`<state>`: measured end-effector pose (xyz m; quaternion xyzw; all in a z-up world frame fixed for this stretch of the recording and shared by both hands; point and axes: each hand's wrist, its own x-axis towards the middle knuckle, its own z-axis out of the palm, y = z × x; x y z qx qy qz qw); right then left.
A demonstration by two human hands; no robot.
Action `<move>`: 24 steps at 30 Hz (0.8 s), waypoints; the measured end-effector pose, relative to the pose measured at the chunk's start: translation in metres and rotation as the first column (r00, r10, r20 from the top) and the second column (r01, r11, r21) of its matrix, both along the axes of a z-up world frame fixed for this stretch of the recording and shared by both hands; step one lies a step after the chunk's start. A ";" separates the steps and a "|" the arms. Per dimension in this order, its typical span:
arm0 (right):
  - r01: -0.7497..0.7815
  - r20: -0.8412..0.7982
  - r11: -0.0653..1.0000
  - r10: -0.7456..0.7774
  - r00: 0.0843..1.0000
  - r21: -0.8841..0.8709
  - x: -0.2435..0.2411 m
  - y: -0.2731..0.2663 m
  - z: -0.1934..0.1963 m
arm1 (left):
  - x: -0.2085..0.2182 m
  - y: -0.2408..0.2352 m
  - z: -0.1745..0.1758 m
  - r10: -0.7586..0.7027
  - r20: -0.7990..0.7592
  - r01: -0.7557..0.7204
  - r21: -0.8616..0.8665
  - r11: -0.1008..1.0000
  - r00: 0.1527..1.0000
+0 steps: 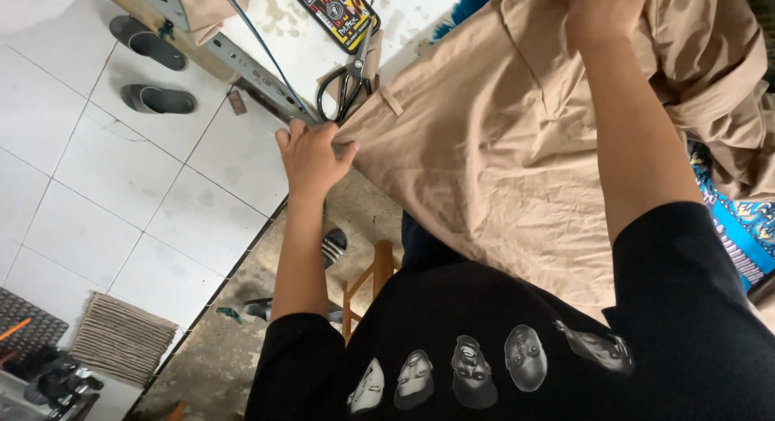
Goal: The person unfolds a brown garment on a patterned blue mat, removes a white paper insert, and smooths the fabric. They then spray the garment with a white spray bottle and continue to flatten and align the material on the mat.
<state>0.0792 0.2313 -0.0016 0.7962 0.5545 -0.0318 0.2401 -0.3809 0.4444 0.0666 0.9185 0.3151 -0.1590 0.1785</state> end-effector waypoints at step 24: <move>-0.009 0.021 1.000 0.009 1.000 -0.010 -0.032 0.004 0.011 | -0.047 -0.012 -0.046 0.327 0.552 -0.062 -0.442 0.895 0.767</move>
